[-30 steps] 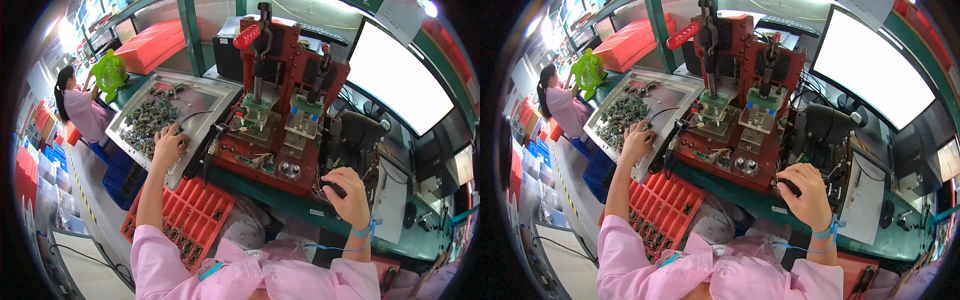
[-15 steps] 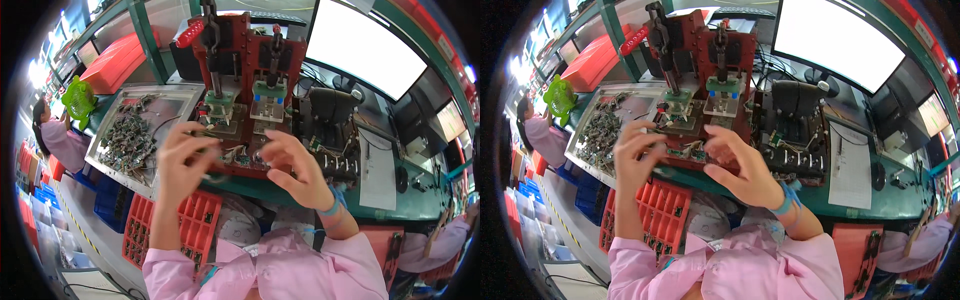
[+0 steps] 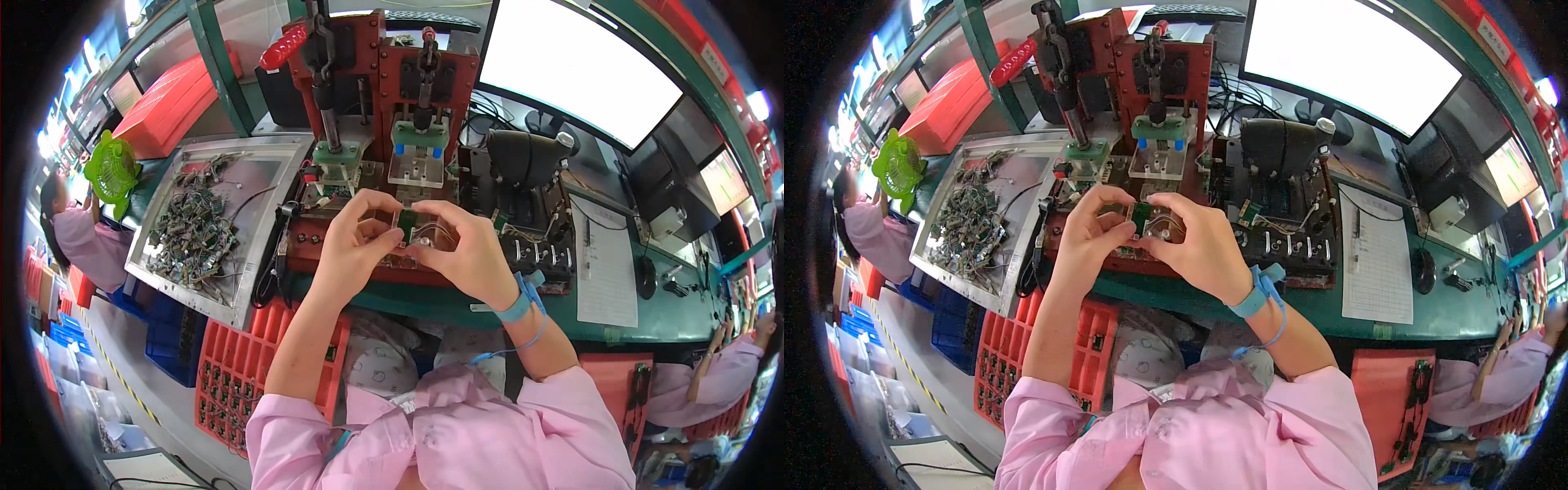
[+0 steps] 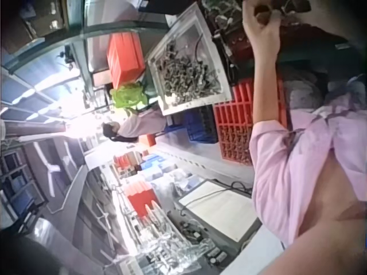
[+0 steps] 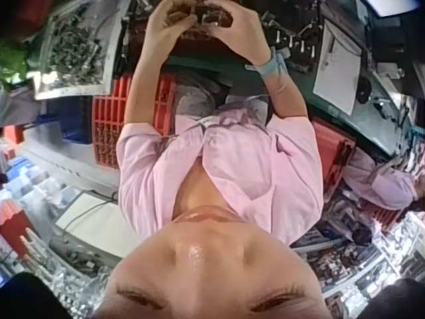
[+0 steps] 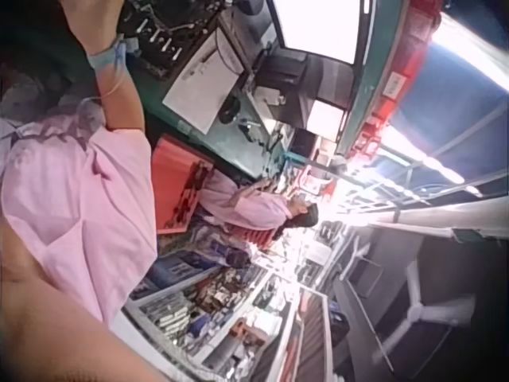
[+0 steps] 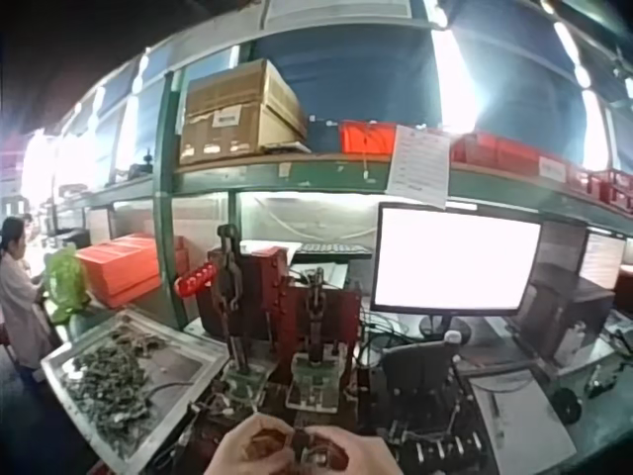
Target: Assembling electronic components by placing circuit boards into a test fixture and recording data on a log sheet.
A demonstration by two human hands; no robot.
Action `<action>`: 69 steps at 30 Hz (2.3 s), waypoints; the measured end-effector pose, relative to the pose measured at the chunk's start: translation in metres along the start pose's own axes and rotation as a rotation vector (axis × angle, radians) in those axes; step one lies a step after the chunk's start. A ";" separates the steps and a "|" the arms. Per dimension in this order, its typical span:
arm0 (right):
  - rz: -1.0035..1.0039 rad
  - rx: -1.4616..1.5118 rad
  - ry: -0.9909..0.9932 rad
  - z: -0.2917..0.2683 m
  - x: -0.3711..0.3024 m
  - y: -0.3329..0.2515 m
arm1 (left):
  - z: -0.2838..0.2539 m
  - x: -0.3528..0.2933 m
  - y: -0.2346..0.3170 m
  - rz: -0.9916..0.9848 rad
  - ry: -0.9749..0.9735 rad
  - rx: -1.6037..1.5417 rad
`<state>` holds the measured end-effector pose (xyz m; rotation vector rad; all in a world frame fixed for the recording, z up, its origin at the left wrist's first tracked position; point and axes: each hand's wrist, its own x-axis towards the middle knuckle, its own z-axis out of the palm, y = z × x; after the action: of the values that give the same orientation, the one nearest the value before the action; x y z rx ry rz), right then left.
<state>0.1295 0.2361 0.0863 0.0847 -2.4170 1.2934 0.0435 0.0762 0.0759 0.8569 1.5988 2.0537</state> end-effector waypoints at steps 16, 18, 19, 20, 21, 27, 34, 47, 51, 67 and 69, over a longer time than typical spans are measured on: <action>0.120 0.351 0.103 0.005 0.043 0.054 | -0.007 0.027 -0.026 0.535 0.110 0.949; 0.090 0.251 0.095 0.006 0.050 0.067 | -0.007 0.031 -0.033 0.520 0.112 0.957; 0.091 0.257 0.114 0.007 0.053 0.073 | -0.006 0.033 -0.035 0.504 0.114 0.965; 0.093 0.263 0.134 0.006 0.054 0.079 | -0.004 0.034 -0.037 0.506 0.111 0.961; 0.093 0.266 0.127 0.007 0.055 0.073 | -0.007 0.033 -0.038 0.512 0.113 1.001; 0.203 -0.056 0.092 0.005 0.051 0.050 | -0.011 0.032 -0.038 0.498 0.104 1.027; 0.143 0.085 0.004 -0.003 0.058 0.081 | -0.006 0.032 -0.038 0.488 0.102 1.026; 0.188 -0.106 -0.008 -0.006 0.053 0.064 | -0.006 0.032 -0.038 0.510 0.093 1.026; 0.171 -0.172 -0.057 -0.012 0.046 0.053 | -0.007 0.032 -0.039 0.523 0.084 1.015; -0.325 -0.229 0.365 -0.069 0.171 -0.020 | -0.010 0.031 -0.034 0.478 -0.035 0.936; -0.280 -0.003 0.428 -0.059 0.180 -0.017 | -0.014 0.029 -0.032 0.447 -0.058 0.879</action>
<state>-0.0138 0.2980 0.1958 0.1261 -1.9636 1.0557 0.0111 0.0933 0.0488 1.6639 2.4835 1.4726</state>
